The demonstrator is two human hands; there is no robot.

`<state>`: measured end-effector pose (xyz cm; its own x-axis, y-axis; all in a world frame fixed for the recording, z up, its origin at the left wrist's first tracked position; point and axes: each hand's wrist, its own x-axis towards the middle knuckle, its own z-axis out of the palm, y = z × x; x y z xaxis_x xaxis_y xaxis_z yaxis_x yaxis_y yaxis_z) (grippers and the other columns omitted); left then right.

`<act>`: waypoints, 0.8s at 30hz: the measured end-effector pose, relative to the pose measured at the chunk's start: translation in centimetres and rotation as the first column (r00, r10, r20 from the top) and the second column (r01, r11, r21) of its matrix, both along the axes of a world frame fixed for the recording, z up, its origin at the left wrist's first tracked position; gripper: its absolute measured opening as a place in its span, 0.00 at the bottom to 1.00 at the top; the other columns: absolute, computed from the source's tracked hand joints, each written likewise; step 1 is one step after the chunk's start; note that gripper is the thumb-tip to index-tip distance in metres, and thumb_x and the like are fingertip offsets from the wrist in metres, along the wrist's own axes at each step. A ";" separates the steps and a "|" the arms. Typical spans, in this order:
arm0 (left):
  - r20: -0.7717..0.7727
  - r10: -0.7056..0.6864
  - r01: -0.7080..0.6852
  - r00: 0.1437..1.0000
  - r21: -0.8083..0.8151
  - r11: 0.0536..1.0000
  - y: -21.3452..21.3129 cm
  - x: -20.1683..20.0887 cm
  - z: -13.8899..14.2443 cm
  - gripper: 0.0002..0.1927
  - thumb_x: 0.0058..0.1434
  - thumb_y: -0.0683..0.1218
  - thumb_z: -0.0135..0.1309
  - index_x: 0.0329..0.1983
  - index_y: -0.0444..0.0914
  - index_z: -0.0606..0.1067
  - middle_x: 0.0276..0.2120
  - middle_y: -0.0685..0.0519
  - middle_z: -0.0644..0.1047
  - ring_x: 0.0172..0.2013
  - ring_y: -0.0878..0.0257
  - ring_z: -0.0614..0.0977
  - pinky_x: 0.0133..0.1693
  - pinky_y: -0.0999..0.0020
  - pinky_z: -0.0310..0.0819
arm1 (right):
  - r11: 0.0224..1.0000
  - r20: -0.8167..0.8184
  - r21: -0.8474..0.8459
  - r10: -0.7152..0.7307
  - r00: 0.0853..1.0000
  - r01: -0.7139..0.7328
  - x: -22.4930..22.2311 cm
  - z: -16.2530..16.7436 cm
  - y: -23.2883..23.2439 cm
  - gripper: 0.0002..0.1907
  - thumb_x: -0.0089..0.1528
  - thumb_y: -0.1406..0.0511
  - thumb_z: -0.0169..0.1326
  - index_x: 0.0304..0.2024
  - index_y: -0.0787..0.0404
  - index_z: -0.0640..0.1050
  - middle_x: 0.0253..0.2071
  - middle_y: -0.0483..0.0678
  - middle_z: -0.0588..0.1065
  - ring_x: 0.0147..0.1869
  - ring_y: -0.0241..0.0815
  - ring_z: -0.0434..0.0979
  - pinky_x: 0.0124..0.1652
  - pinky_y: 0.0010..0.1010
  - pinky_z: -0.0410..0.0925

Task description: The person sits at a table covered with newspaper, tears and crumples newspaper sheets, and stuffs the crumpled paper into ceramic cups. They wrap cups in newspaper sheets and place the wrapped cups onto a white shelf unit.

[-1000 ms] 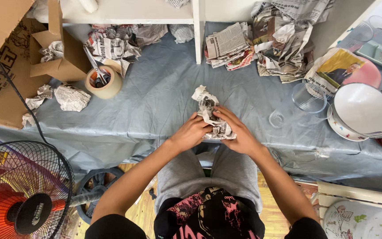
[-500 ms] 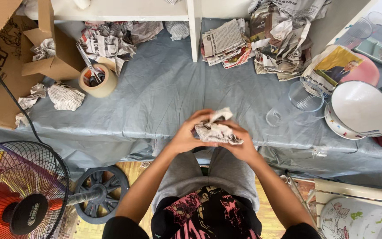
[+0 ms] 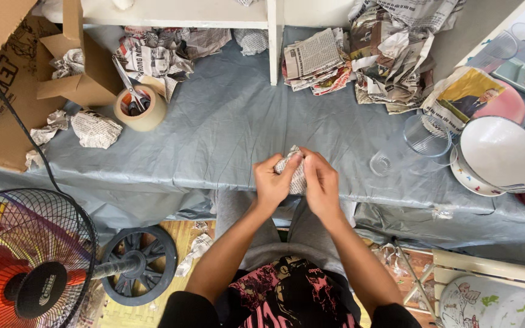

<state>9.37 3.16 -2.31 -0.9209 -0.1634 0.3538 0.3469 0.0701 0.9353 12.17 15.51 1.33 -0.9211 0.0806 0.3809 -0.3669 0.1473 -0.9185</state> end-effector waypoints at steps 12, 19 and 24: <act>-0.125 0.306 -0.261 0.944 0.284 0.922 -0.4 -3.1 -0.4 0.20 0.83 0.54 0.46 0.47 0.31 0.74 0.37 0.54 0.76 0.38 0.65 0.75 0.40 0.64 0.71 | 0.930 0.003 -0.248 -0.280 0.960 0.272 -8.8 -3.7 -3.2 0.26 0.72 0.59 0.53 0.22 0.67 0.74 0.20 0.37 0.67 0.26 0.26 0.60 0.25 0.29 0.54; 0.212 0.321 -0.371 0.923 0.716 0.592 -2.5 -7.6 1.0 0.29 0.75 0.56 0.44 0.18 0.37 0.66 0.18 0.60 0.70 0.21 0.73 0.67 0.24 0.71 0.62 | 0.925 -0.141 -0.335 -0.237 0.961 0.179 -11.2 -3.1 -9.1 0.20 0.75 0.59 0.44 0.32 0.67 0.70 0.30 0.43 0.71 0.39 0.30 0.68 0.59 0.30 0.67; 0.126 0.304 -0.316 0.944 0.603 0.733 -5.0 -10.5 2.1 0.31 0.74 0.52 0.50 0.13 0.38 0.62 0.15 0.62 0.65 0.19 0.74 0.60 0.22 0.68 0.51 | 0.961 -0.127 -0.223 -0.197 0.972 0.166 -9.8 0.8 -11.3 0.21 0.73 0.58 0.39 0.39 0.69 0.73 0.36 0.42 0.75 0.41 0.29 0.73 0.45 0.23 0.67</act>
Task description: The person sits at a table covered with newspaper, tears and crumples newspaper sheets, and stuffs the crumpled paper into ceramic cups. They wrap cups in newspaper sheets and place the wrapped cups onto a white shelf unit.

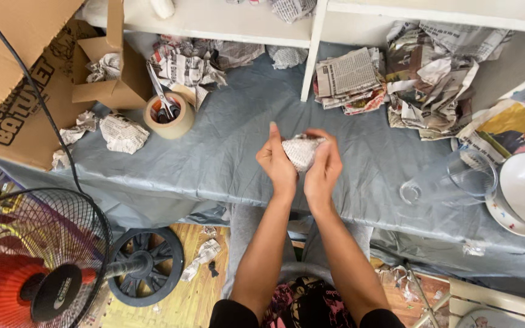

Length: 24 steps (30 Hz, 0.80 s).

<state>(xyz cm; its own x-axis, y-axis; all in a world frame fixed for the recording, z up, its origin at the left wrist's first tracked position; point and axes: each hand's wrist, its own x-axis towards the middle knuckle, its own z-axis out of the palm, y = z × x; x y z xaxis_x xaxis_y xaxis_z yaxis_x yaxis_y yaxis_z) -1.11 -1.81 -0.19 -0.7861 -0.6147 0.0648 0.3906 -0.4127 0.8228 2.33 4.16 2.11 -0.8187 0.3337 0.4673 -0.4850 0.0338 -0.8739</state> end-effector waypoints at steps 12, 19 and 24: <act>-0.297 -0.077 0.018 0.952 -0.198 0.980 -4.0 -4.0 5.9 0.16 0.75 0.50 0.54 0.55 0.32 0.73 0.44 0.58 0.77 0.43 0.72 0.75 0.44 0.74 0.69 | 0.784 0.164 -0.604 0.302 0.939 -0.147 -14.3 7.3 -4.7 0.22 0.70 0.53 0.52 0.38 0.67 0.80 0.34 0.46 0.79 0.34 0.36 0.77 0.36 0.32 0.71; -0.108 -0.518 0.528 0.849 0.114 0.842 -12.7 -15.9 12.9 0.16 0.66 0.53 0.59 0.37 0.34 0.78 0.25 0.56 0.76 0.21 0.69 0.71 0.23 0.72 0.63 | 0.753 0.042 -0.509 0.507 0.861 -0.418 -18.2 12.1 -7.1 0.26 0.73 0.57 0.40 0.68 0.67 0.64 0.67 0.51 0.67 0.69 0.38 0.65 0.66 0.33 0.60; -0.189 -0.572 0.587 0.798 0.033 0.809 -13.7 -25.1 16.5 0.18 0.64 0.53 0.62 0.30 0.33 0.77 0.23 0.53 0.76 0.20 0.67 0.72 0.22 0.71 0.63 | 0.707 -0.161 -0.559 0.421 0.893 -0.434 -23.0 14.4 -8.6 0.32 0.72 0.67 0.44 0.75 0.74 0.51 0.74 0.55 0.58 0.76 0.42 0.60 0.73 0.36 0.56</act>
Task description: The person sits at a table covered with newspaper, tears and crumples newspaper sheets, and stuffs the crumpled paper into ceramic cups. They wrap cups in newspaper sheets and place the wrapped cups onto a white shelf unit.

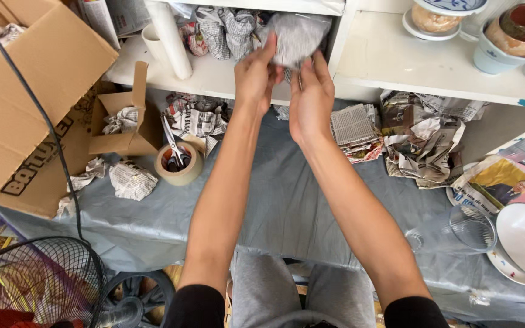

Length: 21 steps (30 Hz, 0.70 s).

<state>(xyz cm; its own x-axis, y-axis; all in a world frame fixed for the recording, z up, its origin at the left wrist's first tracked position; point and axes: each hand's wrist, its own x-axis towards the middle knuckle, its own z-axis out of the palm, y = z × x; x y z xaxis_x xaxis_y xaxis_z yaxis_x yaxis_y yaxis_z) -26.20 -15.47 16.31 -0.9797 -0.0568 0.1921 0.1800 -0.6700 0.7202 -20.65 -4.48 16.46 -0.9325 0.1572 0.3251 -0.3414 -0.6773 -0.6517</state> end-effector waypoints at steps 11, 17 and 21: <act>0.021 0.322 -0.288 0.947 -0.398 0.871 2.0 -6.7 0.5 0.24 0.57 0.55 0.66 0.19 0.31 0.75 0.17 0.48 0.78 0.13 0.62 0.82 0.15 0.68 0.75 | 0.876 -0.226 0.397 -0.197 0.954 0.275 -5.0 -4.6 -0.7 0.33 0.72 0.75 0.50 0.77 0.68 0.54 0.83 0.54 0.44 0.83 0.45 0.53 0.76 0.32 0.53; 0.099 0.267 -0.174 0.959 -0.535 0.826 0.4 -5.7 2.2 0.24 0.50 0.59 0.68 0.19 0.33 0.78 0.14 0.50 0.79 0.11 0.64 0.79 0.13 0.69 0.75 | 0.705 -0.343 0.573 -0.256 0.904 0.418 -4.3 -6.0 0.2 0.32 0.73 0.75 0.49 0.78 0.64 0.57 0.84 0.51 0.40 0.87 0.46 0.44 0.79 0.36 0.51; -0.022 0.316 -0.273 0.948 -0.565 0.779 0.4 -4.4 1.6 0.32 0.55 0.65 0.66 0.19 0.31 0.76 0.13 0.52 0.76 0.11 0.67 0.76 0.13 0.72 0.70 | 0.723 -0.355 0.574 -0.204 0.912 0.385 -0.5 -7.0 1.3 0.32 0.72 0.76 0.48 0.78 0.64 0.58 0.85 0.51 0.43 0.88 0.47 0.46 0.80 0.37 0.51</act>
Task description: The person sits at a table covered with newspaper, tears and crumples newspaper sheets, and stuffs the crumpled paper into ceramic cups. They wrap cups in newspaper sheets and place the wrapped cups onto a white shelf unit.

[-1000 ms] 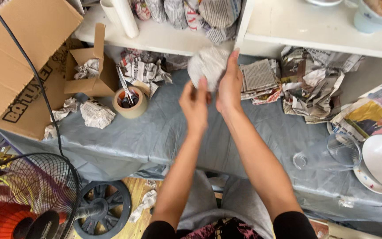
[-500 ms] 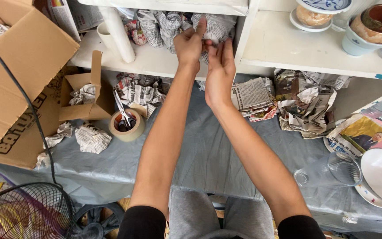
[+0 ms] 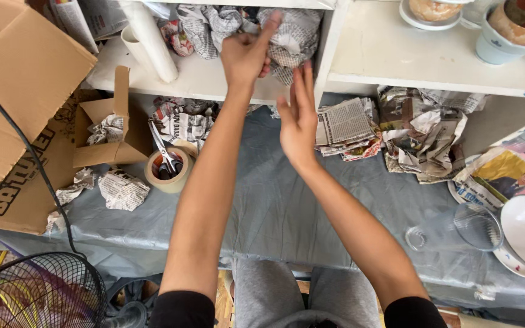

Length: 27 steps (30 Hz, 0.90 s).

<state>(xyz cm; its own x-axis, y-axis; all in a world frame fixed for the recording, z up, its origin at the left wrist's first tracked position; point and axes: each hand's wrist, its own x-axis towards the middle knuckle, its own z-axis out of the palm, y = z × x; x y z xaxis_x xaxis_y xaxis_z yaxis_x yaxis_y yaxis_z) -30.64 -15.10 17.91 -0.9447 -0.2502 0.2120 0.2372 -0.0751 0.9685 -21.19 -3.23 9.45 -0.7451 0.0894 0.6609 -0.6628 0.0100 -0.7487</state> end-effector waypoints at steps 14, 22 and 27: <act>-0.213 -0.191 0.073 0.958 -0.466 0.882 12.3 13.4 -17.9 0.09 0.67 0.46 0.57 0.39 0.35 0.80 0.30 0.49 0.81 0.32 0.57 0.80 0.35 0.63 0.73 | 0.841 0.060 0.398 -0.423 0.904 0.367 9.0 -12.9 15.8 0.23 0.61 0.72 0.61 0.60 0.63 0.76 0.66 0.58 0.68 0.70 0.56 0.68 0.63 0.38 0.66; -0.399 -0.226 -0.060 0.889 -0.590 0.805 19.8 11.0 -24.0 0.16 0.69 0.35 0.49 0.60 0.32 0.74 0.60 0.39 0.75 0.64 0.41 0.73 0.64 0.52 0.67 | 0.872 0.300 0.302 -0.470 0.830 0.385 5.8 -17.7 21.2 0.27 0.63 0.70 0.61 0.66 0.58 0.73 0.56 0.51 0.71 0.47 0.39 0.78 0.46 0.28 0.74; -0.318 -0.251 -0.021 0.914 -0.657 0.753 19.8 9.2 -25.4 0.13 0.65 0.33 0.49 0.51 0.34 0.75 0.59 0.42 0.77 0.64 0.45 0.75 0.71 0.49 0.60 | 0.846 0.260 0.386 -0.482 0.836 0.368 4.7 -17.0 20.5 0.29 0.62 0.71 0.60 0.66 0.61 0.72 0.62 0.54 0.67 0.47 0.40 0.78 0.45 0.28 0.74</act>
<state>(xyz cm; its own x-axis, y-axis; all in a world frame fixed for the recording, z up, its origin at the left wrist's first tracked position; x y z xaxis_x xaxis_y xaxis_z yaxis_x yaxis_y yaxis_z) -21.47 4.70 -7.48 -0.7727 0.1776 0.6094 0.6102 0.4724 0.6360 -16.52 17.23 -7.59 -0.8588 0.2851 0.4256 -0.2467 0.4980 -0.8314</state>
